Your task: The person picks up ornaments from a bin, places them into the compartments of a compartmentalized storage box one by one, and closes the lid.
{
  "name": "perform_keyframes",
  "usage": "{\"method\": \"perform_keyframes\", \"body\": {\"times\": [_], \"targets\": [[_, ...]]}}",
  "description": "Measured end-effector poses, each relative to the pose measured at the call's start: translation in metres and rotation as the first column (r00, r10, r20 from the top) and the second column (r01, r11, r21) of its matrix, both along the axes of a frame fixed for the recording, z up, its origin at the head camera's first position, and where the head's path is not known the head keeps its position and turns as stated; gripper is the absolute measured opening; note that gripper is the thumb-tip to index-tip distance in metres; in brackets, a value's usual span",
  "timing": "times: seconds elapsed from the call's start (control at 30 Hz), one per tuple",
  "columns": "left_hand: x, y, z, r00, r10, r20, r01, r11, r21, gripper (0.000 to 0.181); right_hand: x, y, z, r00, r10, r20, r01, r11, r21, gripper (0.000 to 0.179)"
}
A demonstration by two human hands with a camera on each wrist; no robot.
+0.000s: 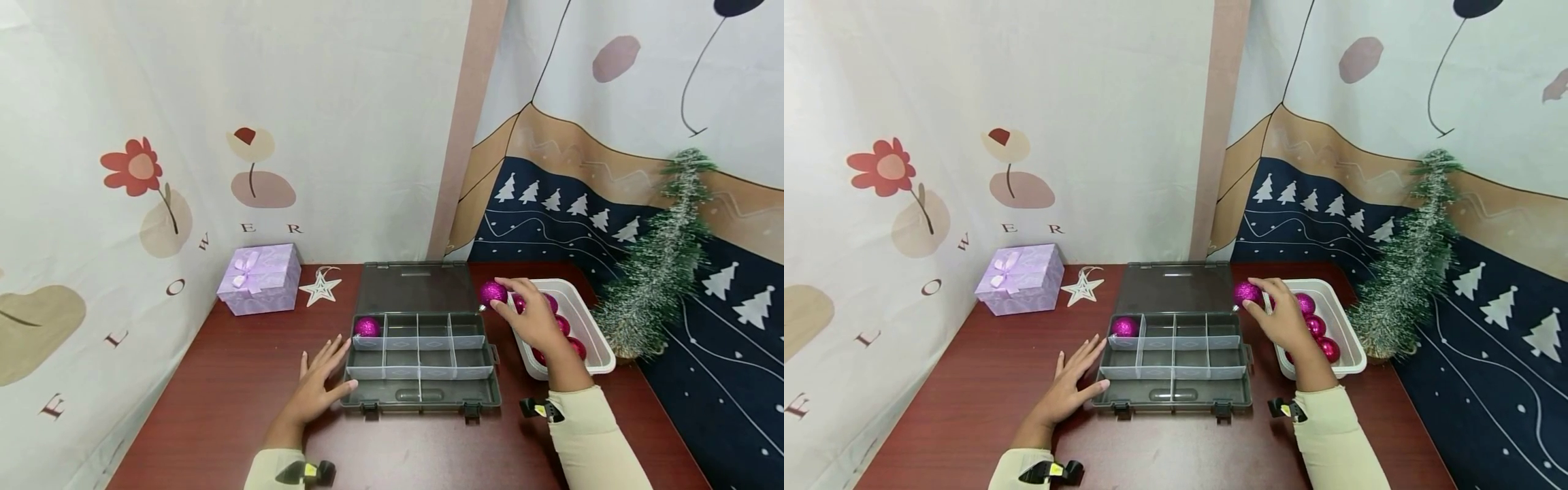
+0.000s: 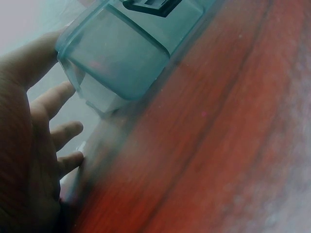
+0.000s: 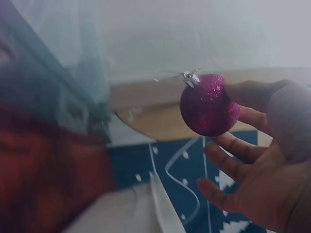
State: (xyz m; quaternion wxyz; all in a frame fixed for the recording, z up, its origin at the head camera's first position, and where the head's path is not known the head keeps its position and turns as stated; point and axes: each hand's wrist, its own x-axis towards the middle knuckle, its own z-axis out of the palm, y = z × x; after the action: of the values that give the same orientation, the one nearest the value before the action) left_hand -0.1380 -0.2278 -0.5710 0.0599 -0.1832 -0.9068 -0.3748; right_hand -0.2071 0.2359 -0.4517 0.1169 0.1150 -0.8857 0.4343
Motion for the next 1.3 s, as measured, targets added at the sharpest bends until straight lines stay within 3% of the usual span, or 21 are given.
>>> {"method": "perform_keyframes", "body": {"times": [0.47, 0.8, 1.13, 1.3], "targets": [[-0.001, 0.002, -0.002, 1.0, -0.003, -0.015, 0.003, 1.0, 0.014, 0.084, -0.001, -0.056, -0.01, 0.999, -0.004, 0.054, 0.01, 0.994, -0.111, 0.049], [-0.003, -0.001, -0.015, 0.998, -0.012, -0.067, 0.016, 0.998, 0.063, 0.082, -0.002, -0.1, -0.021, 0.997, -0.028, 0.073, 0.041, 0.984, -0.172, 0.044], [-0.001, 0.002, -0.005, 0.999, -0.004, -0.038, 0.005, 0.999, 0.044, 0.083, 0.001, -0.139, -0.026, 0.994, -0.026, 0.108, 0.045, 0.984, -0.171, 0.041], [-0.001, 0.001, -0.008, 0.999, -0.006, -0.048, 0.009, 0.998, 0.057, 0.083, 0.0, -0.152, -0.032, 0.994, -0.01, 0.11, 0.026, 0.989, -0.145, 0.039]]}}
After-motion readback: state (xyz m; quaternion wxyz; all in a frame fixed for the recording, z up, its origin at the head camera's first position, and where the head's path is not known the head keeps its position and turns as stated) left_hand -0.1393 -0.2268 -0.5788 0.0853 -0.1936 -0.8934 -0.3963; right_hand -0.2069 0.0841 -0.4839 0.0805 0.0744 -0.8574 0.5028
